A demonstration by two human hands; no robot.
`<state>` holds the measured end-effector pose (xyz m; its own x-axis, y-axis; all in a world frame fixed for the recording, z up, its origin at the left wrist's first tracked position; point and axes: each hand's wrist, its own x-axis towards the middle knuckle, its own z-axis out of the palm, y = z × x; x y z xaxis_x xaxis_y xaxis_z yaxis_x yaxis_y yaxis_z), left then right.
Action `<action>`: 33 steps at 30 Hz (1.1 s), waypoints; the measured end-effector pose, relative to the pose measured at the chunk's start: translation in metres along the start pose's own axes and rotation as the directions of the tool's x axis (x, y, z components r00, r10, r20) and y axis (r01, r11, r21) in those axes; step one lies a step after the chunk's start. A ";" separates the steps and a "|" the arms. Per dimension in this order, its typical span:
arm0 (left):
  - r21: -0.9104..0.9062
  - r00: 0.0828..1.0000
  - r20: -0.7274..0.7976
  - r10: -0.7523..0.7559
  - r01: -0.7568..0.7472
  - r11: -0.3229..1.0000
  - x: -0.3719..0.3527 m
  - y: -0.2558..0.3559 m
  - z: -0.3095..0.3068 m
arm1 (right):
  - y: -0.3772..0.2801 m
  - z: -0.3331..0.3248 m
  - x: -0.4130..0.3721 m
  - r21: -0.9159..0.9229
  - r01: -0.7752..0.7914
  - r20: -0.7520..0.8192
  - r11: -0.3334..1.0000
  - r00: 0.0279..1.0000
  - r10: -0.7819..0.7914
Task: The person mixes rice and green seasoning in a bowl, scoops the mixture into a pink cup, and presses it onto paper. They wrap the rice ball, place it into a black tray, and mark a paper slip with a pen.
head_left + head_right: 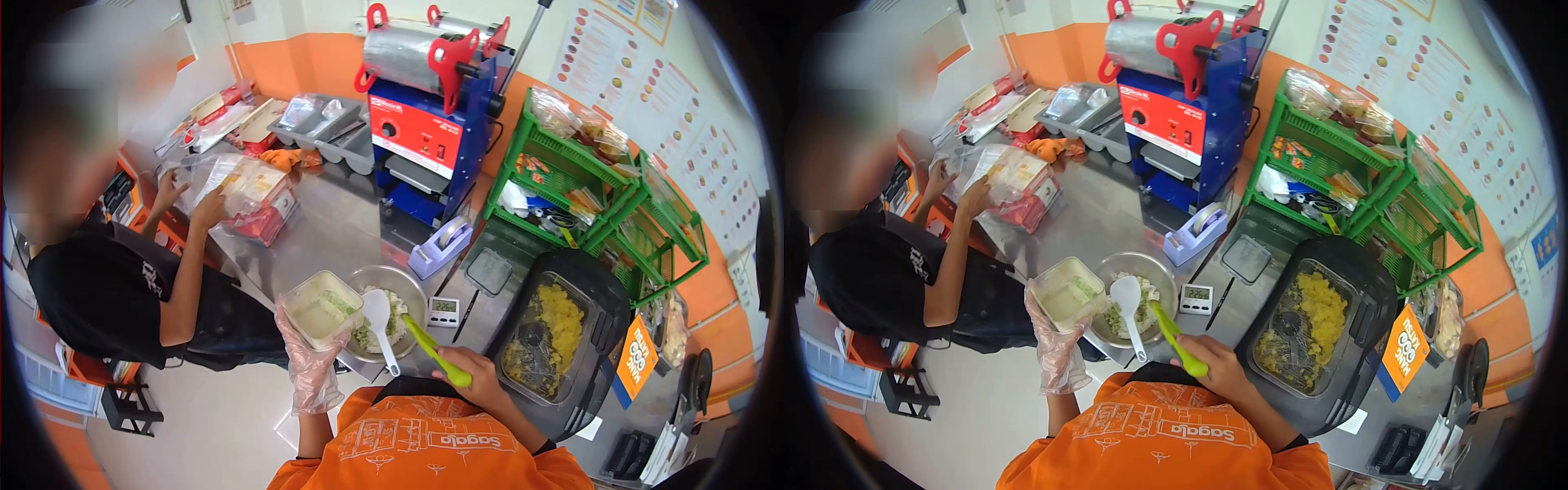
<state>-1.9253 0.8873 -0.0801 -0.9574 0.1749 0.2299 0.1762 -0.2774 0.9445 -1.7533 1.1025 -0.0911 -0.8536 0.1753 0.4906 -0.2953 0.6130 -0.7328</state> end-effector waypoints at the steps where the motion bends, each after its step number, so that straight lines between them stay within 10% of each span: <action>1: 0.020 1.000 0.008 -0.007 0.007 1.000 0.000 -0.004 0.001 | 0.001 -0.002 -0.002 0.001 -0.018 0.024 1.000 1.000 0.018; 10: 0.112 1.000 0.013 0.029 -0.030 0.993 0.021 -0.011 0.022 | 0.002 -0.012 -0.014 0.045 0.055 0.025 0.997 0.998 -0.056; 14: 0.118 0.999 0.005 0.048 -0.049 0.992 0.025 -0.018 0.044 | 0.007 -0.022 -0.015 0.144 -0.264 -0.241 0.954 0.925 0.293; 15: 0.111 0.999 0.002 0.041 -0.041 0.993 0.023 -0.018 0.050 | 0.009 -0.025 -0.008 0.646 -0.280 -0.296 0.710 0.765 0.571; 19: 0.132 0.995 0.095 0.028 -0.040 0.990 0.008 -0.020 0.074 | 0.055 -0.097 0.031 0.821 -0.035 -0.530 0.570 0.326 0.783; 24: 0.036 0.942 0.259 -0.215 0.213 0.976 -0.023 -0.009 0.114 | 0.210 -0.158 0.097 0.875 0.230 -0.465 0.426 0.150 0.873; 29: -0.190 0.803 0.504 -0.318 0.462 0.866 -0.042 -0.007 0.141 | 0.323 -0.186 0.148 0.898 -0.105 -0.432 0.427 -0.032 0.901; 31: -0.157 0.742 0.589 -0.319 0.493 0.856 -0.042 -0.015 0.145 | 0.328 -0.191 0.147 0.780 -0.230 -0.539 0.582 0.226 0.811; 33: -0.111 0.679 0.654 -0.335 0.524 0.845 -0.045 -0.022 0.151 | 0.346 -0.186 0.149 0.357 -0.797 -0.742 0.487 0.075 0.666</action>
<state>-1.8520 1.0279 -0.0760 -0.5590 0.8291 -0.0068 -0.3782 -0.2476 0.8920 -1.9029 1.4843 -0.1838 0.0582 0.9931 -0.1014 0.3839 -0.1160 -0.9161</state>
